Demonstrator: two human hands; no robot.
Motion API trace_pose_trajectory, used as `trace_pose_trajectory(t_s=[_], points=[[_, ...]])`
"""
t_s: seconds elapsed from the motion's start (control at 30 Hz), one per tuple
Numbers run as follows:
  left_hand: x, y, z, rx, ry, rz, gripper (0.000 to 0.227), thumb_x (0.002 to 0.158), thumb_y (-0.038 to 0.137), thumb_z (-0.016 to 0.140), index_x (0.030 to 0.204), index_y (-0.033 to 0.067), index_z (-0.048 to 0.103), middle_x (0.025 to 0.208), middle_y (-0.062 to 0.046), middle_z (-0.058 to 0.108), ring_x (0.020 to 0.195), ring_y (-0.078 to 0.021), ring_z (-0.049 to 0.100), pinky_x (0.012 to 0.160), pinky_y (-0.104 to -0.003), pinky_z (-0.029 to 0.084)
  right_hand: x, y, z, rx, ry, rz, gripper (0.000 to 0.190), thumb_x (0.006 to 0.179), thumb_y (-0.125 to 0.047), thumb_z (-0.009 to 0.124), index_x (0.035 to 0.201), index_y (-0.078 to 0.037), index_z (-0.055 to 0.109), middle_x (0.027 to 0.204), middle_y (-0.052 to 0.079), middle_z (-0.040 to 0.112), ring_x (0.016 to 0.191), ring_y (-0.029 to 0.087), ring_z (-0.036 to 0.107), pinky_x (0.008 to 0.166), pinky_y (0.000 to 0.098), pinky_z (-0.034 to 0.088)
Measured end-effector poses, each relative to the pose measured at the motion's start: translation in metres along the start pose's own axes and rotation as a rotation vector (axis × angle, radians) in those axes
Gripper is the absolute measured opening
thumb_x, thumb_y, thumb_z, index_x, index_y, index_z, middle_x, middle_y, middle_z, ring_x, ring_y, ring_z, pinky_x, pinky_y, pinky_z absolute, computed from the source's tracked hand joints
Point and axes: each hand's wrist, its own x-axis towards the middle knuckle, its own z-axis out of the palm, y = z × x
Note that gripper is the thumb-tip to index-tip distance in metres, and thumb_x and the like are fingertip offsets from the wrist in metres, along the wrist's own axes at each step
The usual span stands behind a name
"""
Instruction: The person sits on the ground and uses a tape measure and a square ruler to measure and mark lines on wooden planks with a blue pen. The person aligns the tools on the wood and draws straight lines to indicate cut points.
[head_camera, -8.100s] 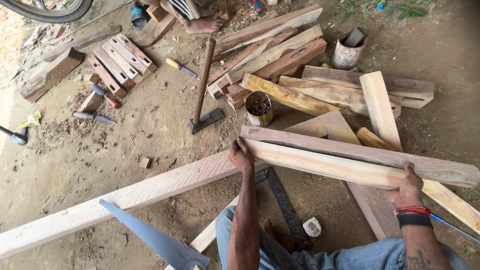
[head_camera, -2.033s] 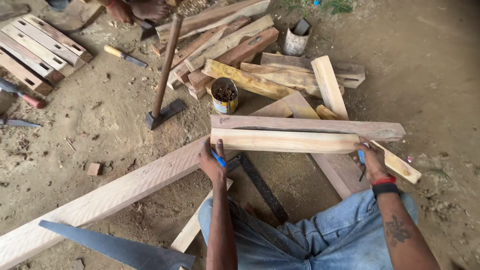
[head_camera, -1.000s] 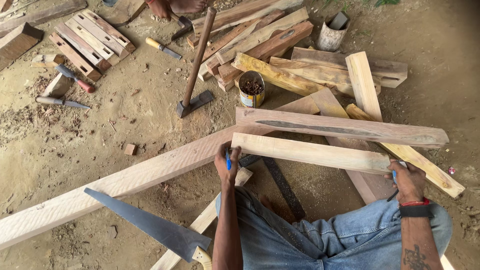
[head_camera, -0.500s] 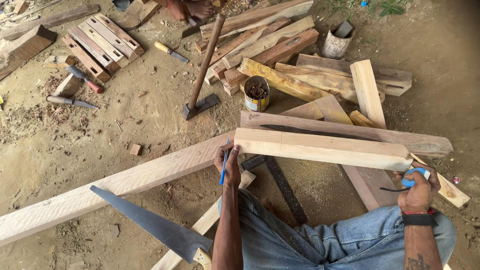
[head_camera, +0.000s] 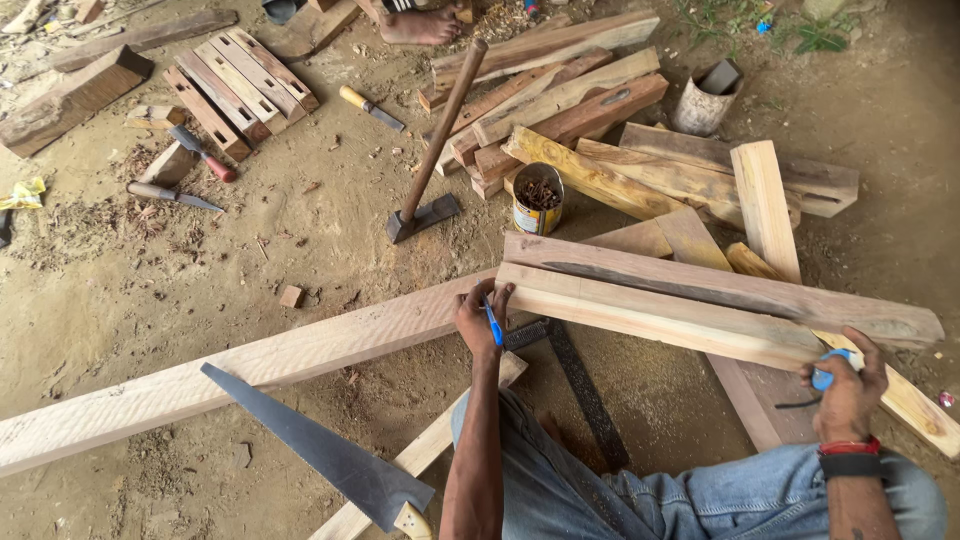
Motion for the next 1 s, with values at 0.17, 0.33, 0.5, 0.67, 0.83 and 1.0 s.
trace_pose_trajectory(t_s=[0.17, 0.33, 0.5, 0.67, 0.83, 1.0], points=[[0.009, 0.005, 0.007, 0.109, 0.079, 0.221, 0.032, 0.083, 0.033, 0.089, 0.094, 0.0054, 0.078, 0.082, -0.006, 0.078, 0.073, -0.0163, 0.069, 0.107, -0.053, 0.037, -0.002, -0.006, -0.005, 0.07, 0.008, 0.014, 0.041, 0.092, -0.004, 0.05, 0.132, -0.003, 0.059, 0.079, 0.01, 0.059, 0.063, 0.023, 0.061, 0.053, 0.0329, 0.047], [0.015, 0.01, 0.009, 0.088, 0.063, 0.235, 0.031, 0.082, 0.034, 0.088, 0.088, 0.0066, 0.076, 0.078, -0.005, 0.075, 0.066, -0.0194, 0.064, 0.087, -0.042, 0.046, 0.001, -0.006, -0.006, -0.007, 0.043, 0.077, 0.043, 0.092, -0.006, 0.051, 0.134, -0.003, 0.06, 0.083, 0.008, 0.057, 0.063, 0.024, 0.061, 0.048, 0.0331, 0.042], [0.021, 0.013, 0.019, 0.152, 0.046, 0.216, 0.033, 0.081, 0.038, 0.088, 0.087, 0.0079, 0.076, 0.077, -0.005, 0.073, 0.069, -0.0206, 0.065, 0.085, -0.044, 0.046, 0.011, -0.002, -0.007, 0.023, 0.002, 0.105, 0.053, 0.094, -0.007, 0.051, 0.147, -0.004, 0.057, 0.092, 0.009, 0.059, 0.063, 0.025, 0.063, 0.048, 0.0323, 0.043], [0.029, 0.024, 0.036, 0.323, 0.043, 0.158, 0.033, 0.085, 0.039, 0.083, 0.094, 0.0077, 0.078, 0.077, -0.012, 0.072, 0.082, -0.0243, 0.068, 0.106, -0.058, 0.042, 0.021, 0.008, -0.007, 0.068, 0.048, 0.155, 0.059, 0.095, -0.011, 0.052, 0.153, -0.007, 0.053, 0.094, 0.009, 0.061, 0.064, 0.026, 0.065, 0.044, 0.0324, 0.041], [0.022, 0.024, 0.03, 0.071, -0.115, 0.023, 0.051, 0.088, 0.039, 0.079, 0.121, 0.0016, 0.07, 0.109, -0.02, 0.073, 0.1, -0.031, 0.07, 0.089, -0.047, 0.059, 0.025, 0.026, -0.009, 0.031, 0.063, 0.288, 0.035, 0.097, -0.012, 0.056, 0.131, -0.002, 0.051, 0.096, 0.007, 0.061, 0.068, 0.026, 0.067, 0.047, 0.0331, 0.045], [0.018, 0.028, 0.029, -0.03, -0.249, -0.056, 0.076, 0.082, 0.039, 0.082, 0.139, -0.0039, 0.056, 0.123, -0.027, 0.069, 0.109, -0.0343, 0.071, 0.092, -0.046, 0.058, 0.029, 0.032, -0.011, -0.004, 0.004, 0.435, 0.02, 0.1, -0.017, 0.06, 0.116, -0.007, 0.055, 0.093, 0.004, 0.061, 0.071, 0.027, 0.07, 0.047, 0.0312, 0.043]])
